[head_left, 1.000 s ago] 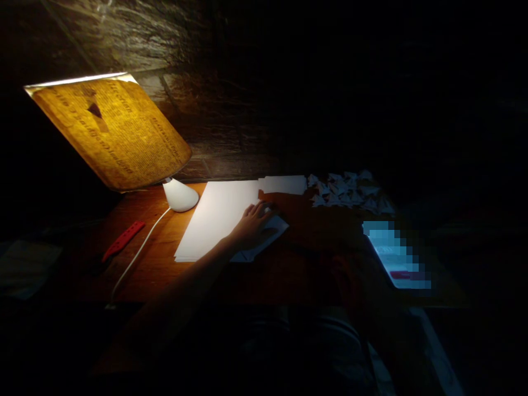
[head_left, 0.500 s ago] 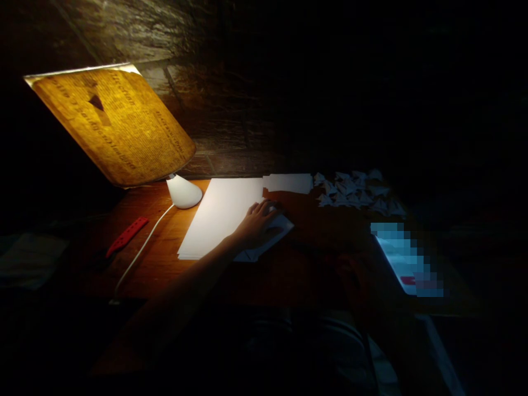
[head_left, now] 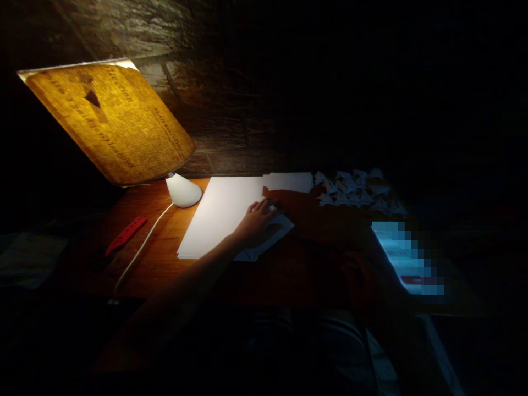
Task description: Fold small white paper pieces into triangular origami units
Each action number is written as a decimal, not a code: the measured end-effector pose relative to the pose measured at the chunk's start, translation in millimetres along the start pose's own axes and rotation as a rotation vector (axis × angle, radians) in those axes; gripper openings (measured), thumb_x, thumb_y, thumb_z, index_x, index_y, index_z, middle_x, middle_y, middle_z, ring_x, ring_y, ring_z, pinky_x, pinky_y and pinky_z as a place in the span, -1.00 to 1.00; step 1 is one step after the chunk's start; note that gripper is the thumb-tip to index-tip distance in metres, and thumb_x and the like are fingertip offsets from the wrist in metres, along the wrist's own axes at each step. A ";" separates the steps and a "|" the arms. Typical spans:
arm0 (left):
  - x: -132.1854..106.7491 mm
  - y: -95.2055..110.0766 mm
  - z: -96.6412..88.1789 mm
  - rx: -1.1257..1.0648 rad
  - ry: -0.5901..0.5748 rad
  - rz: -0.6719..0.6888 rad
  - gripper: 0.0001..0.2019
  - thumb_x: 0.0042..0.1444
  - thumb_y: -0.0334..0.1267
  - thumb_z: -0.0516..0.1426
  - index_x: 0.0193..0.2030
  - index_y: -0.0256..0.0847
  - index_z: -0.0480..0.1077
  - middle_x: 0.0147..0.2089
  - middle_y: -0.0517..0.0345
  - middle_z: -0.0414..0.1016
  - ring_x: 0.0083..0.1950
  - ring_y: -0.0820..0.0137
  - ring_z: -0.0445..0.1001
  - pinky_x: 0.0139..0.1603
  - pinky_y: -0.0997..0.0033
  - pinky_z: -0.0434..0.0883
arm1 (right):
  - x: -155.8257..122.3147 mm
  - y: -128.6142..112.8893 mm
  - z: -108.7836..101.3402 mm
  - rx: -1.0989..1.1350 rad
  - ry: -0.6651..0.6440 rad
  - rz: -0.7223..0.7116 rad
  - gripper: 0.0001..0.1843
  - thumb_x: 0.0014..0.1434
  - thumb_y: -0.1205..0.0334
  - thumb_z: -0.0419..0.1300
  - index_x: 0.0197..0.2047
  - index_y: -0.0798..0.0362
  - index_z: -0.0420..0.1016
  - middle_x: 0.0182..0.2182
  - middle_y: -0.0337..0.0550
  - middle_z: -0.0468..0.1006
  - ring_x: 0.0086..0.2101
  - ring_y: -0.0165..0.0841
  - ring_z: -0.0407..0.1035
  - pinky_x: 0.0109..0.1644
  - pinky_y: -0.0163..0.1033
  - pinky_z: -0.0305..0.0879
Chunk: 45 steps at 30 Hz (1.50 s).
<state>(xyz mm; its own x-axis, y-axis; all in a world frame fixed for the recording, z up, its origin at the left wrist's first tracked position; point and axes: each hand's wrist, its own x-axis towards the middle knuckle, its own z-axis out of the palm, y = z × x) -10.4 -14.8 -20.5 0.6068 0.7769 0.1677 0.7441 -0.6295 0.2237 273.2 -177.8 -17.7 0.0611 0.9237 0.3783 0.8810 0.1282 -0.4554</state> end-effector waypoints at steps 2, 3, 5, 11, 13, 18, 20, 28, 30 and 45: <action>0.7 0.6 -0.9 -0.008 0.008 -0.001 -0.52 0.38 -0.09 0.14 0.41 0.03 0.31 0.49 -0.09 0.19 0.53 -0.07 0.12 0.49 -0.30 0.15 | 0.9 1.5 -1.0 -0.004 0.025 -0.003 -0.59 0.32 0.20 0.11 0.17 -0.40 0.43 -0.14 -0.06 0.50 -0.14 0.08 0.49 -0.23 0.17 0.45; 1.1 1.0 -1.4 -0.014 0.012 -0.003 -0.53 0.38 -0.09 0.14 0.41 0.04 0.32 0.48 -0.09 0.20 0.52 -0.07 0.13 0.48 -0.30 0.16 | 1.6 2.2 -1.6 -0.005 0.028 -0.007 -0.58 0.31 0.20 0.11 0.18 -0.41 0.42 -0.14 -0.06 0.50 -0.15 0.08 0.50 -0.24 0.17 0.46; 1.7 1.7 -2.0 -0.028 0.023 -0.006 -0.54 0.38 -0.09 0.14 0.39 0.05 0.35 0.46 -0.09 0.22 0.48 -0.07 0.19 0.46 -0.30 0.18 | 2.9 3.6 -2.7 -0.004 0.013 -0.012 -0.57 0.31 0.20 0.11 0.18 -0.41 0.42 -0.14 -0.06 0.50 -0.14 0.08 0.50 -0.22 0.19 0.46; 3.4 3.5 -4.1 -0.034 0.037 -0.011 -0.58 0.39 -0.10 0.13 0.35 0.06 0.40 0.40 -0.05 0.27 0.42 -0.03 0.27 0.42 -0.24 0.25 | 4.7 4.1 -4.0 -0.008 -0.037 0.012 -0.61 0.31 0.20 0.10 0.15 -0.35 0.45 -0.12 -0.05 0.52 -0.09 0.10 0.50 -0.16 0.20 0.45; 4.6 4.2 -5.3 -0.030 0.037 -0.025 -0.60 0.39 -0.12 0.14 0.33 0.06 0.41 0.39 -0.05 0.30 0.39 -0.01 0.31 0.40 -0.21 0.28 | 5.1 3.2 -3.3 -0.005 -0.051 0.012 -0.60 0.31 0.21 0.09 0.16 -0.34 0.46 -0.12 -0.05 0.53 -0.08 0.11 0.50 -0.17 0.19 0.45; 8.6 5.2 -6.3 -0.020 0.046 -0.049 -0.63 0.35 -0.13 0.19 0.27 0.06 0.47 0.36 -0.02 0.34 0.37 0.02 0.34 0.37 -0.18 0.31 | 4.8 1.8 -1.0 -0.017 -0.062 0.017 -0.61 0.28 0.22 0.12 0.14 -0.28 0.50 -0.09 0.00 0.56 -0.06 0.10 0.49 -0.15 0.19 0.44; 9.9 5.2 -5.9 -0.017 0.054 -0.052 -0.65 0.35 -0.11 0.19 0.25 0.09 0.48 0.34 0.01 0.37 0.36 0.02 0.34 0.35 -0.19 0.32 | 3.6 0.3 -1.9 -0.013 -0.046 0.032 -0.65 0.27 0.21 0.13 0.08 -0.26 0.53 -0.10 0.01 0.57 -0.09 0.09 0.49 -0.15 0.19 0.44; 12.7 8.9 -9.0 -0.034 0.049 -0.092 -0.69 0.37 -0.11 0.17 0.20 0.08 0.53 0.32 0.02 0.40 0.31 0.00 0.36 0.32 -0.19 0.32 | -0.3 -6.8 1.2 0.020 -0.112 -0.002 -0.76 0.36 0.11 0.08 -0.05 -0.06 0.54 -0.12 0.00 0.58 -0.11 -0.10 0.44 -0.05 0.01 0.38; 13.0 9.9 -10.2 -0.029 0.053 -0.091 -0.70 0.37 -0.11 0.18 0.19 0.08 0.54 0.30 0.02 0.41 0.30 0.01 0.38 0.31 -0.19 0.33 | 0.4 -3.4 8.5 0.023 -0.111 0.006 -0.74 0.37 0.10 0.07 -0.04 -0.04 0.54 -0.09 0.01 0.57 -0.11 -0.12 0.43 -0.06 -0.02 0.37; 12.7 7.3 -15.8 -0.044 0.046 -0.056 -0.66 0.31 -0.07 0.24 0.19 0.04 0.55 0.28 0.01 0.46 0.32 0.03 0.40 0.31 -0.14 0.36 | -2.9 8.6 16.9 0.071 -0.062 0.009 -0.76 0.34 0.07 0.11 -0.10 -0.05 0.57 -0.13 0.00 0.58 -0.16 -0.13 0.46 -0.09 -0.02 0.39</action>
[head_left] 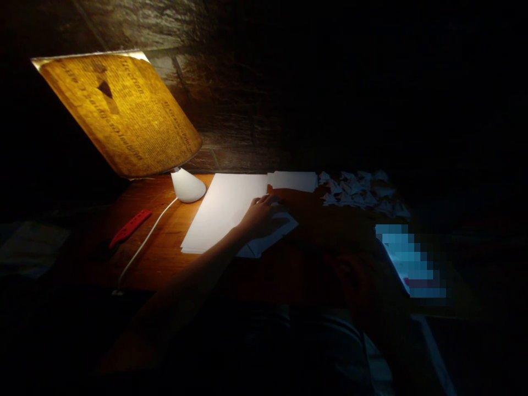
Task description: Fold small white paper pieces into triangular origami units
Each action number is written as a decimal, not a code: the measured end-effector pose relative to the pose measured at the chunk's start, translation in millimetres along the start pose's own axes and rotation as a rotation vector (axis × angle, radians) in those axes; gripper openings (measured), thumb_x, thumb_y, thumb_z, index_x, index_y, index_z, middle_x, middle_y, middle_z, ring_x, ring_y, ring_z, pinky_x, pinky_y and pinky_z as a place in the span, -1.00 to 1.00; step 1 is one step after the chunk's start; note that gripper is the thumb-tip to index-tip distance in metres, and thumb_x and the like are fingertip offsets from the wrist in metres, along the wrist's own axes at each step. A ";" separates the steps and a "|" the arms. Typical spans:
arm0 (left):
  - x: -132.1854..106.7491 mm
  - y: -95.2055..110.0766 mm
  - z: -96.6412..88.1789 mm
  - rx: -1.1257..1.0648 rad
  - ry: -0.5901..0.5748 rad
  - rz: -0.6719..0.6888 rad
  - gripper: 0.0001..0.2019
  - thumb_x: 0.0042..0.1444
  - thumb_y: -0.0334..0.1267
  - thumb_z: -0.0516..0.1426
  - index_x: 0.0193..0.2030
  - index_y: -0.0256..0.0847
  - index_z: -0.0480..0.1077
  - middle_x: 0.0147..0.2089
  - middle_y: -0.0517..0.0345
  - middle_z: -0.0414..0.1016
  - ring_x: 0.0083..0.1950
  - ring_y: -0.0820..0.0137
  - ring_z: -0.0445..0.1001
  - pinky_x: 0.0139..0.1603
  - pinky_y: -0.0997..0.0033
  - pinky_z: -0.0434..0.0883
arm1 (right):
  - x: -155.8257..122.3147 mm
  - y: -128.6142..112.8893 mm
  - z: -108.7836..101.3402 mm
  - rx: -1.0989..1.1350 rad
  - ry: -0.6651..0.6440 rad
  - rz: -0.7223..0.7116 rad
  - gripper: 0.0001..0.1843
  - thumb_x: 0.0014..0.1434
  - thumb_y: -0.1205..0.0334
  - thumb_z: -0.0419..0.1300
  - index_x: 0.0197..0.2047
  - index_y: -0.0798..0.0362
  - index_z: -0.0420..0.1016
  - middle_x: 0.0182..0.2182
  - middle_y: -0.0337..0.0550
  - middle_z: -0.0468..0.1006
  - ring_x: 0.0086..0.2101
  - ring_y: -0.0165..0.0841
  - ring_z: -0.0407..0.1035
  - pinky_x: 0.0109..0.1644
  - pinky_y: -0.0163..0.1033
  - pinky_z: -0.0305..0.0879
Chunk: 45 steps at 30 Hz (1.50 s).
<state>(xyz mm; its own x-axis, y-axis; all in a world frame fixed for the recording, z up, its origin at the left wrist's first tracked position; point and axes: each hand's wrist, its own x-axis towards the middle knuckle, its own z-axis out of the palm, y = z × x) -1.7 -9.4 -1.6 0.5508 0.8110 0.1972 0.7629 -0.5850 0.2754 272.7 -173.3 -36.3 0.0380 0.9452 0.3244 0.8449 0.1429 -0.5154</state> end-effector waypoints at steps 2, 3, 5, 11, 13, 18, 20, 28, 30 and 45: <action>-2.8 -3.0 -4.7 0.014 -0.062 0.067 -0.49 0.21 0.01 0.32 0.28 0.04 0.48 0.36 -0.05 0.38 0.39 -0.02 0.34 0.36 -0.18 0.33 | -0.9 1.7 0.2 -0.010 0.002 -0.009 -0.76 0.34 0.06 0.12 -0.11 -0.05 0.57 -0.13 0.00 0.57 -0.16 -0.13 0.46 -0.09 -0.02 0.38; -4.4 -4.7 -7.1 0.022 -0.099 0.104 -0.41 0.18 0.02 0.34 0.33 0.04 0.44 0.40 -0.07 0.33 0.42 -0.05 0.30 0.38 -0.19 0.31 | -1.4 1.4 -1.3 -0.017 -0.001 -0.021 -0.76 0.34 0.06 0.13 -0.11 -0.04 0.57 -0.13 0.00 0.57 -0.15 -0.13 0.45 -0.09 -0.03 0.38; -7.3 -7.7 -11.1 0.037 -0.151 0.148 -0.35 0.19 -0.04 0.34 0.41 0.06 0.35 0.46 -0.11 0.23 0.49 -0.10 0.20 0.43 -0.23 0.25 | -2.7 -0.9 -6.6 -0.032 0.011 -0.022 -0.76 0.35 0.08 0.12 -0.09 -0.04 0.57 -0.12 0.01 0.56 -0.12 -0.12 0.44 -0.06 -0.03 0.38; -9.8 -8.1 -10.4 0.043 -0.157 0.160 -0.54 0.29 -0.07 0.27 0.32 0.14 0.46 0.51 -0.04 0.16 0.53 -0.10 0.14 0.45 -0.23 0.22 | -5.4 -11.2 -19.8 -0.010 0.002 -0.030 -0.76 0.39 0.09 0.09 -0.06 -0.04 0.54 -0.12 -0.02 0.56 -0.11 -0.13 0.43 -0.03 -0.03 0.37; -8.9 -7.3 -7.2 0.036 -0.128 0.150 -0.60 0.32 -0.07 0.24 0.29 0.14 0.50 0.49 -0.05 0.19 0.51 -0.06 0.17 0.44 -0.21 0.23 | -4.7 -12.2 -19.7 -0.006 0.013 -0.035 -0.76 0.39 0.09 0.09 -0.06 -0.04 0.54 -0.12 -0.02 0.55 -0.12 -0.13 0.43 -0.04 -0.03 0.36; -7.9 -10.7 -0.3 0.020 -0.093 0.149 -0.63 0.37 -0.05 0.19 0.28 0.19 0.49 0.48 0.00 0.21 0.49 -0.01 0.20 0.44 -0.23 0.23 | 0.3 -5.9 -9.3 -0.026 0.038 -0.047 -0.77 0.35 0.07 0.12 -0.12 -0.05 0.57 -0.16 -0.02 0.57 -0.17 -0.14 0.45 -0.11 -0.04 0.36; -8.4 -12.7 1.0 0.016 -0.080 0.160 -0.64 0.38 -0.04 0.18 0.29 0.20 0.49 0.49 0.02 0.21 0.51 -0.02 0.17 0.44 -0.24 0.23 | 2.5 -6.4 -5.9 -0.011 0.054 -0.059 -0.76 0.33 0.05 0.13 -0.14 -0.05 0.58 -0.17 -0.02 0.57 -0.18 -0.14 0.45 -0.12 -0.05 0.36; -9.9 -11.5 2.1 0.008 -0.099 0.172 -0.65 0.40 -0.01 0.15 0.28 0.20 0.49 0.50 0.08 0.22 0.55 0.00 0.10 0.50 -0.25 0.15 | -6.9 -23.8 -13.9 0.122 0.049 0.088 -0.80 0.36 0.11 0.12 -0.11 -0.03 0.54 -0.14 0.01 0.58 -0.13 -0.12 0.48 -0.08 -0.01 0.43; -9.8 -11.5 3.2 0.003 -0.096 0.165 -0.65 0.39 -0.03 0.17 0.26 0.18 0.51 0.51 0.08 0.21 0.56 0.00 0.09 0.50 -0.24 0.15 | -13.9 -20.4 -15.4 0.247 0.063 0.160 -0.82 0.36 0.12 0.12 -0.10 -0.05 0.51 -0.14 -0.01 0.61 -0.13 -0.14 0.51 -0.08 -0.03 0.47; -18.8 1.9 -8.4 -0.172 -0.146 0.327 -0.65 0.35 0.00 0.20 0.23 0.12 0.53 0.49 0.03 0.26 0.51 0.05 0.22 0.50 -0.20 0.19 | -6.6 -13.4 -11.6 -0.024 0.021 0.016 -0.75 0.41 0.08 0.08 -0.06 -0.02 0.53 -0.09 0.01 0.56 -0.10 -0.12 0.44 -0.03 0.00 0.37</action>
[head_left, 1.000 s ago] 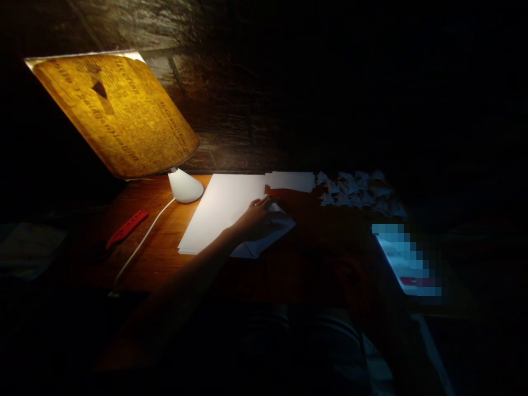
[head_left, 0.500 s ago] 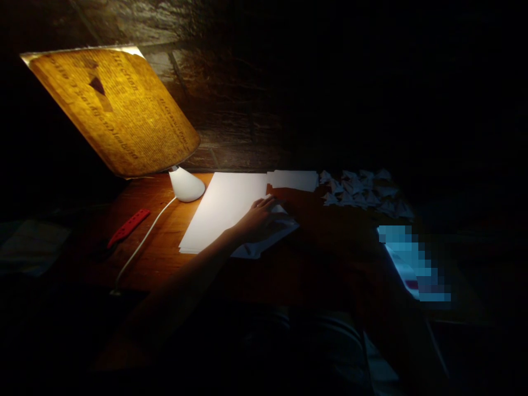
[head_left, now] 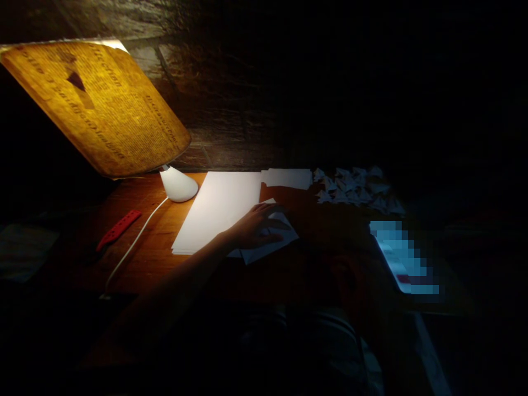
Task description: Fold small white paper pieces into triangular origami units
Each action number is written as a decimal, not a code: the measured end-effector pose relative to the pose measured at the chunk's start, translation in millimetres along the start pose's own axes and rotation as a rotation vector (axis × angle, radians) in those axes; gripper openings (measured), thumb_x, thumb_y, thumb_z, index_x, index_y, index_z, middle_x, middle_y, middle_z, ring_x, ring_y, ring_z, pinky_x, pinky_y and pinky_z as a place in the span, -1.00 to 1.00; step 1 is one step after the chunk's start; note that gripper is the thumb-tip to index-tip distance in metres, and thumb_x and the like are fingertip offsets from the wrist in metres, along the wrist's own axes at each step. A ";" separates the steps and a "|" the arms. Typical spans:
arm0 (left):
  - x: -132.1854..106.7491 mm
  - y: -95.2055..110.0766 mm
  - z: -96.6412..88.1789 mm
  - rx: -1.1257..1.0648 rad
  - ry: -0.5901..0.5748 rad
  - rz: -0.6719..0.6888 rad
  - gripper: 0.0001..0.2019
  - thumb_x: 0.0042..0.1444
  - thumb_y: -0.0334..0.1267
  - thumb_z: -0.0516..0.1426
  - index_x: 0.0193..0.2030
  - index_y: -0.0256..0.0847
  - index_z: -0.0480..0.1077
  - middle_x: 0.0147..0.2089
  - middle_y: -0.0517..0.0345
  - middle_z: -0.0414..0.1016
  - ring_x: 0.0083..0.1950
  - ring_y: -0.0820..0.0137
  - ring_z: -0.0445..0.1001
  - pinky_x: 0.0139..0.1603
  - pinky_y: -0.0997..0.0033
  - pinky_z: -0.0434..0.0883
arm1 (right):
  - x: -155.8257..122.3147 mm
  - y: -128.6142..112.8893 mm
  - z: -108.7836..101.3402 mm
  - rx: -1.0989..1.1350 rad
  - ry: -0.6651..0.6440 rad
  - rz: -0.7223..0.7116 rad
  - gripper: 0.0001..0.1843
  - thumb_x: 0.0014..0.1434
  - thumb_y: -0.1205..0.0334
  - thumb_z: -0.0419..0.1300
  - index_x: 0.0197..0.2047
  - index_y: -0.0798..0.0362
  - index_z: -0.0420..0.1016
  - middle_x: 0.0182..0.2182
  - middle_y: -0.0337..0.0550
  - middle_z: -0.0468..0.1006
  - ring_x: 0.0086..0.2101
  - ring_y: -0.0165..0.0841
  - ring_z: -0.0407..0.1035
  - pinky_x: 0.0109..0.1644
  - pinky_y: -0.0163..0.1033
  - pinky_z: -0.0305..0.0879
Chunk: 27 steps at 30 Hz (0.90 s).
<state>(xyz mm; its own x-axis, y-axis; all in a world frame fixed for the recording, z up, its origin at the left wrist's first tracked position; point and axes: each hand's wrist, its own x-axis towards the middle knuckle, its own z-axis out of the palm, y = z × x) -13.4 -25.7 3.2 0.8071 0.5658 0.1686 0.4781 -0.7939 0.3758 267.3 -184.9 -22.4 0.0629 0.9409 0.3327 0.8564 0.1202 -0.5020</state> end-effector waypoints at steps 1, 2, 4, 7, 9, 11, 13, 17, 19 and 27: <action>0.7 0.8 1.5 0.010 0.013 -0.014 -0.62 0.36 0.00 0.19 0.26 0.10 0.50 0.48 0.01 0.27 0.51 0.05 0.22 0.50 -0.19 0.19 | 0.2 -1.2 1.1 -0.013 0.006 -0.015 -0.75 0.41 0.08 0.08 -0.06 -0.01 0.53 -0.09 0.01 0.57 -0.10 -0.11 0.44 -0.04 0.00 0.36; 1.4 1.2 3.8 0.031 0.027 -0.040 -0.58 0.35 0.00 0.19 0.32 0.09 0.45 0.49 -0.02 0.26 0.52 0.04 0.20 0.50 -0.20 0.18 | 0.4 -2.6 2.4 -0.027 0.013 -0.032 -0.75 0.41 0.09 0.08 -0.05 0.00 0.53 -0.10 0.02 0.57 -0.10 -0.11 0.43 -0.04 0.00 0.35; 2.6 1.4 10.1 0.099 0.030 -0.103 -0.41 0.31 0.04 0.23 0.43 0.00 0.32 0.53 -0.12 0.18 0.58 -0.05 0.07 0.53 -0.25 0.11 | 0.6 -5.5 5.2 -0.048 0.028 -0.055 -0.75 0.41 0.10 0.08 -0.03 0.01 0.53 -0.10 0.04 0.57 -0.10 -0.09 0.42 -0.04 0.01 0.34; 2.0 0.7 18.8 0.175 -0.013 -0.153 -0.24 0.28 0.14 0.22 0.52 -0.09 0.17 0.60 -0.19 0.02 0.63 -0.17 -0.13 0.56 -0.32 -0.02 | 0.9 -10.2 9.2 -0.052 0.011 -0.047 -0.74 0.42 0.15 0.07 0.03 0.01 0.50 -0.07 0.06 0.57 -0.08 -0.06 0.40 -0.03 0.04 0.32; 0.4 0.1 21.9 0.194 -0.030 -0.152 -0.23 0.32 0.19 0.14 0.56 -0.06 0.09 0.63 -0.16 -0.06 0.64 -0.18 -0.19 0.57 -0.34 -0.06 | 1.5 -13.3 11.5 -0.039 -0.009 -0.035 -0.75 0.43 0.16 0.06 0.05 0.00 0.49 -0.06 0.07 0.55 -0.06 -0.06 0.39 -0.02 0.04 0.32; -1.0 -0.3 22.9 0.200 -0.037 -0.142 -0.23 0.36 0.21 0.09 0.58 -0.02 0.01 0.65 -0.11 -0.13 0.65 -0.15 -0.23 0.57 -0.33 -0.07 | 2.7 -16.2 13.8 -0.025 -0.018 -0.038 -0.77 0.43 0.17 0.06 0.04 -0.01 0.48 -0.06 0.06 0.54 -0.05 -0.06 0.38 -0.02 0.04 0.31; -1.8 -0.3 22.9 0.204 -0.043 -0.138 -0.22 0.37 0.22 0.06 0.60 -0.03 -0.04 0.66 -0.10 -0.19 0.65 -0.15 -0.25 0.58 -0.31 -0.08 | 5.1 -19.3 16.0 -0.025 -0.013 -0.052 -0.79 0.43 0.19 0.06 0.02 -0.01 0.48 -0.08 0.05 0.53 -0.07 -0.07 0.37 -0.03 0.02 0.30; -1.9 -0.3 23.1 0.213 -0.048 -0.139 -0.21 0.38 0.22 0.04 0.60 -0.06 -0.07 0.67 -0.11 -0.25 0.66 -0.14 -0.27 0.59 -0.27 -0.10 | 12.3 -26.7 19.4 -0.052 -0.033 -0.062 -0.80 0.43 0.23 0.07 0.00 0.01 0.50 -0.11 0.03 0.54 -0.10 -0.08 0.36 -0.02 0.02 0.27; -1.9 -0.7 23.7 0.215 -0.049 -0.138 -0.21 0.38 0.21 0.05 0.60 -0.05 -0.07 0.67 -0.09 -0.26 0.66 -0.14 -0.27 0.59 -0.26 -0.10 | 16.0 -30.7 20.9 -0.053 -0.049 -0.056 -0.79 0.42 0.24 0.07 0.00 0.01 0.51 -0.10 0.04 0.54 -0.10 -0.07 0.36 -0.04 0.01 0.27; -2.5 -2.1 25.1 0.214 -0.048 -0.133 -0.21 0.38 0.22 0.04 0.60 -0.06 -0.06 0.67 -0.10 -0.26 0.66 -0.15 -0.28 0.59 -0.28 -0.10 | 27.0 -40.9 26.0 -0.036 -0.043 -0.054 -0.80 0.41 0.27 0.08 -0.03 0.03 0.52 -0.11 0.06 0.54 -0.10 -0.07 0.36 -0.05 -0.01 0.28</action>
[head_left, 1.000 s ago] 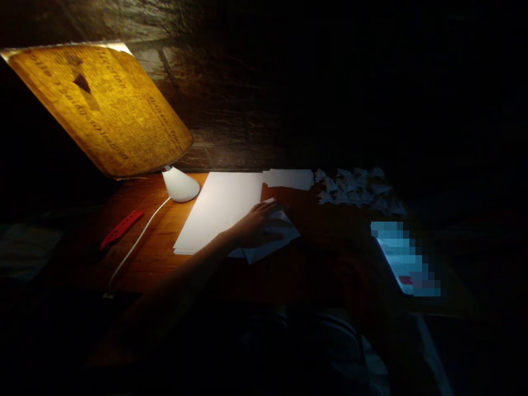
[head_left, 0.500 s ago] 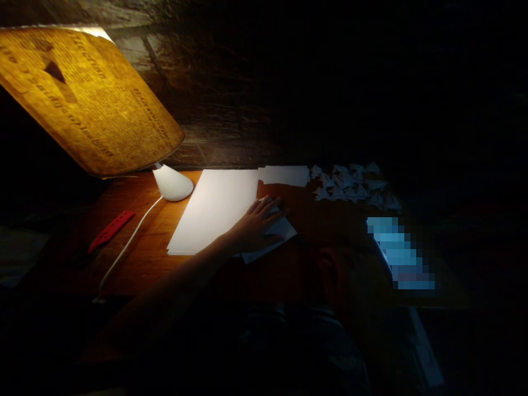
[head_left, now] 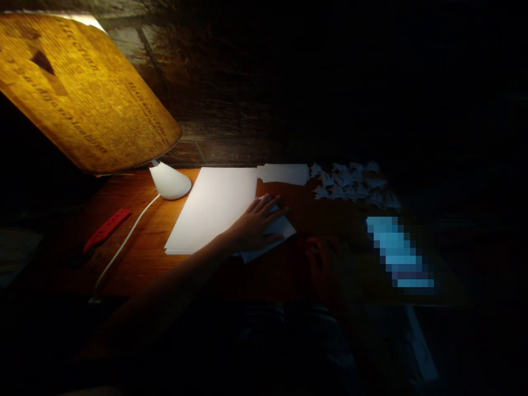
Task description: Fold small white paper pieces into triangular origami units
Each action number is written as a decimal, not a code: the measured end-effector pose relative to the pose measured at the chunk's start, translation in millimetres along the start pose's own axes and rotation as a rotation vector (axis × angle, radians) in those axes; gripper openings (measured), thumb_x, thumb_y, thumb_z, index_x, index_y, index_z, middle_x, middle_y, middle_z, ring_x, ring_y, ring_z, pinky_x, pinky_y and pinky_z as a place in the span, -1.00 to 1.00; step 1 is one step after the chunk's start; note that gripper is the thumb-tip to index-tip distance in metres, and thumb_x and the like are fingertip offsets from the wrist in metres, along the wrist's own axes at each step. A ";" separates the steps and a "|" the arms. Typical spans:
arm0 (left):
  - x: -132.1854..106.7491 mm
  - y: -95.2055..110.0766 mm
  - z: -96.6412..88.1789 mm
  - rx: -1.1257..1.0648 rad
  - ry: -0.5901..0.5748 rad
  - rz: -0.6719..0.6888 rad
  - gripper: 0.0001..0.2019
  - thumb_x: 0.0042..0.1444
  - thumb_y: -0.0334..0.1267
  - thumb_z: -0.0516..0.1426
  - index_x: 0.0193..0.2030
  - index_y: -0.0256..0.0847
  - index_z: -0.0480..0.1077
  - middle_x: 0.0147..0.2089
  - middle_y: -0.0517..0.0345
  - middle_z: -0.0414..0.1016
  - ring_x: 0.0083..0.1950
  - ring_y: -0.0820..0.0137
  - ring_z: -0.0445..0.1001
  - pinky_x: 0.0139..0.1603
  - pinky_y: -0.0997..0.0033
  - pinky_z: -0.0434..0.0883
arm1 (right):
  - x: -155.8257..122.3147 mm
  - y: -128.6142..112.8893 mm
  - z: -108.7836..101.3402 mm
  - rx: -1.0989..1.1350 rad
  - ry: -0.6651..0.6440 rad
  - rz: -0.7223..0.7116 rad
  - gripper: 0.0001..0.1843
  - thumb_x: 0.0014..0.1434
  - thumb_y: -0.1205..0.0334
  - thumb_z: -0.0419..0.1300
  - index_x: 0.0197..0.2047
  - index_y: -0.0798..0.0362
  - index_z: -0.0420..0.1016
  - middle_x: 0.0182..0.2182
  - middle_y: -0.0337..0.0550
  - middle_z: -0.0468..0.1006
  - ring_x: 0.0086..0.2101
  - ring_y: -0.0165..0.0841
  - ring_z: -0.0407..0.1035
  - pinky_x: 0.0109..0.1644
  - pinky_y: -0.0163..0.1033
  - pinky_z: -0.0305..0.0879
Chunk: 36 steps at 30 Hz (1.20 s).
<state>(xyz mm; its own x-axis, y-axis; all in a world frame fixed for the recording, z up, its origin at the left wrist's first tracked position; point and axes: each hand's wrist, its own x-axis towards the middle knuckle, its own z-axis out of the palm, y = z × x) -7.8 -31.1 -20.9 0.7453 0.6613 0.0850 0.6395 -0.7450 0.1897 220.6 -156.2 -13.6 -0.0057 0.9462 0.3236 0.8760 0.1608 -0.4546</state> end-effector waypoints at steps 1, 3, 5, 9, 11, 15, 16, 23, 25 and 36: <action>-0.2 0.2 -0.3 0.001 0.002 0.002 -0.21 0.38 0.22 0.04 0.60 -0.06 -0.06 0.67 -0.10 -0.25 0.66 -0.15 -0.27 0.59 -0.28 -0.10 | 0.7 1.0 0.1 -0.002 0.006 -0.002 -0.80 0.41 0.27 0.08 -0.03 0.03 0.52 -0.11 0.05 0.54 -0.09 -0.07 0.37 -0.04 -0.01 0.28; -0.5 0.4 -0.7 0.004 0.005 0.006 -0.21 0.38 0.22 0.04 0.60 -0.06 -0.06 0.67 -0.11 -0.25 0.65 -0.16 -0.26 0.59 -0.28 -0.10 | 0.7 6.6 0.2 0.004 0.011 0.000 -0.80 0.40 0.26 0.08 -0.04 0.01 0.52 -0.10 0.04 0.55 -0.09 -0.08 0.37 -0.03 -0.01 0.28; -0.7 0.2 -0.2 0.007 0.011 0.007 -0.22 0.38 0.21 0.04 0.60 -0.06 -0.06 0.67 -0.10 -0.25 0.65 -0.16 -0.26 0.59 -0.28 -0.10 | -1.3 16.9 0.0 0.016 0.009 0.010 -0.81 0.40 0.25 0.08 -0.05 0.00 0.52 -0.10 0.02 0.55 -0.10 -0.09 0.38 -0.03 -0.02 0.28; 0.0 -2.5 5.3 0.006 0.023 0.013 -0.21 0.37 0.20 0.06 0.60 -0.04 -0.08 0.67 -0.07 -0.27 0.65 -0.16 -0.27 0.59 -0.30 -0.11 | -7.5 38.2 -2.1 0.015 0.072 0.070 -0.80 0.39 0.20 0.08 -0.05 0.00 0.51 -0.10 0.03 0.54 -0.08 -0.08 0.39 -0.02 0.01 0.30; 0.7 -4.0 8.3 0.009 0.030 0.007 -0.20 0.36 0.21 0.07 0.60 -0.02 -0.09 0.68 -0.06 -0.28 0.65 -0.18 -0.29 0.58 -0.33 -0.11 | -8.5 41.5 -3.2 0.020 0.071 0.053 -0.79 0.38 0.21 0.08 -0.06 -0.01 0.53 -0.10 0.04 0.55 -0.09 -0.07 0.39 -0.02 0.03 0.30; 0.1 -2.7 6.4 0.001 0.028 0.026 -0.16 0.34 0.21 0.10 0.61 -0.02 -0.12 0.67 -0.07 -0.26 0.66 -0.16 -0.27 0.59 -0.31 -0.08 | -3.1 35.3 -3.1 0.047 0.039 0.030 -0.80 0.37 0.22 0.08 -0.11 -0.02 0.54 -0.11 0.03 0.55 -0.10 -0.08 0.40 -0.04 0.02 0.31; -0.6 -1.4 4.3 -0.003 0.016 0.047 -0.15 0.34 0.20 0.11 0.61 -0.02 -0.13 0.67 -0.08 -0.26 0.66 -0.15 -0.27 0.59 -0.29 -0.07 | -0.9 33.1 -3.0 0.051 0.025 0.023 -0.80 0.37 0.23 0.07 -0.11 -0.02 0.54 -0.11 0.01 0.55 -0.10 -0.09 0.40 -0.03 0.01 0.31; -3.5 7.8 -6.7 -0.001 -0.019 0.139 -0.13 0.30 0.12 0.20 0.61 0.03 -0.11 0.67 -0.04 -0.25 0.65 -0.16 -0.26 0.58 -0.32 -0.06 | 10.0 23.9 -4.8 0.039 -0.042 -0.036 -0.80 0.38 0.28 0.07 -0.11 -0.02 0.54 -0.11 -0.02 0.58 -0.09 -0.11 0.39 -0.02 -0.01 0.27; -2.9 8.5 -7.0 -0.008 -0.024 0.133 -0.13 0.30 0.12 0.20 0.61 0.04 -0.11 0.67 -0.03 -0.25 0.65 -0.16 -0.26 0.58 -0.31 -0.05 | 10.9 21.4 -4.8 0.038 -0.051 -0.056 -0.80 0.38 0.27 0.07 -0.11 -0.03 0.54 -0.12 -0.03 0.58 -0.09 -0.11 0.38 -0.01 -0.01 0.26; -2.3 7.1 -5.2 -0.026 -0.038 0.129 -0.17 0.33 0.17 0.14 0.60 0.00 -0.08 0.67 -0.07 -0.24 0.66 -0.15 -0.30 0.60 -0.29 -0.12 | 6.0 31.4 -0.7 0.106 -0.020 0.005 -0.79 0.39 0.22 0.07 -0.11 -0.02 0.54 -0.13 -0.02 0.56 -0.11 -0.11 0.40 -0.02 0.00 0.29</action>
<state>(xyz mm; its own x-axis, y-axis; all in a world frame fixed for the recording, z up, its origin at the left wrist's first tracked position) -6.0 -37.4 -14.7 0.8280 0.5559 0.0734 0.5330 -0.8209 0.2051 248.5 -145.7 -25.4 -0.0122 0.9523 0.3048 0.8199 0.1840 -0.5421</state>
